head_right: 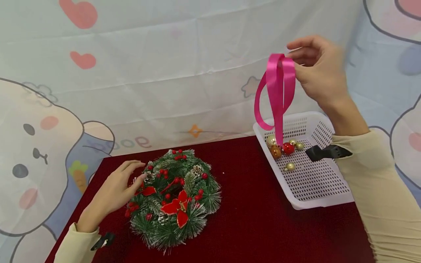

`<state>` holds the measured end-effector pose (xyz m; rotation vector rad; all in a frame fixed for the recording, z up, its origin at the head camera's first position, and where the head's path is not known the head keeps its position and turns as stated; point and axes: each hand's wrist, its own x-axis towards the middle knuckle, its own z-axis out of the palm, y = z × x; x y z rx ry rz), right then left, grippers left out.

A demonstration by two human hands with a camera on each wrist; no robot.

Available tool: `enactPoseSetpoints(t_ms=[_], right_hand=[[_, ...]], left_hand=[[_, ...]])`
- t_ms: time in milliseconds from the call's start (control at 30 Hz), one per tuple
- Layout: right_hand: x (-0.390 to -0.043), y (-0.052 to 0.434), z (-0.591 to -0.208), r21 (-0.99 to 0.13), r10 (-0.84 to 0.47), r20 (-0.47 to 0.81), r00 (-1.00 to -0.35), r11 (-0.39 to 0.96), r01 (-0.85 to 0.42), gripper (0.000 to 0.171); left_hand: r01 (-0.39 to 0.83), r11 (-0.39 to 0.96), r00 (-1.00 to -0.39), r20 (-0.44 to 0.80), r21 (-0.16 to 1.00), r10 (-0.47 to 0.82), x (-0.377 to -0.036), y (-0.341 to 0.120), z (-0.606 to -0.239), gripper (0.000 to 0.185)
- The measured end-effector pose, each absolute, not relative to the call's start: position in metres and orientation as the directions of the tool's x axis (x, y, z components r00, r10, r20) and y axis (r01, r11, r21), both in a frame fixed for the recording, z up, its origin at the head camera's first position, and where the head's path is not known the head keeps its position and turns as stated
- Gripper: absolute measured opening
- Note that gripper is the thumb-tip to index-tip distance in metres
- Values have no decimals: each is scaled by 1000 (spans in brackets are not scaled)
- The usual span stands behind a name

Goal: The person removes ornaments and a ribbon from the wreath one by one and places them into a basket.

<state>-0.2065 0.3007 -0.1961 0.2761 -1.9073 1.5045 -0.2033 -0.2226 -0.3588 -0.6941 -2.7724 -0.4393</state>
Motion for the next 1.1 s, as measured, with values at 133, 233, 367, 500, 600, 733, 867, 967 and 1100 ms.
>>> enactPoseSetpoints(t_ms=[133,233,367,500,600,733,867,967,1100], right_hand=[[-203,316,-197,-786,265,610,-746,321,-528,30],[-201,326,-203,-779,262,613,-746,355,-516,24],[-201,340,-216,-780,251,598,-761,402,-480,20],[-200,355,-234,-786,246,543,-803,487,-382,16],[-202,368,-251,-749,225,495,-839,601,-280,14],[-206,382,-276,-669,187,417,-890,725,-162,28],[-211,391,-300,-579,111,361,-926,805,-129,26],[-215,396,-314,-510,48,315,-948,851,-127,19],[-218,398,-328,-453,-20,248,-969,881,-134,16]], left_hand=[[480,849,-861,305,220,408,-200,-229,-365,43],[473,854,-863,308,218,400,-197,-234,-368,43],[473,855,-862,311,213,400,-196,-240,-373,42],[472,857,-864,302,207,403,-195,-243,-378,43],[470,858,-868,287,208,406,-194,-244,-383,43],[466,858,-874,263,216,409,-193,-245,-388,45],[447,863,-891,208,237,404,-191,-244,-394,52],[431,870,-901,162,240,402,-189,-246,-398,60],[434,872,-901,131,225,414,-186,-247,-403,65]])
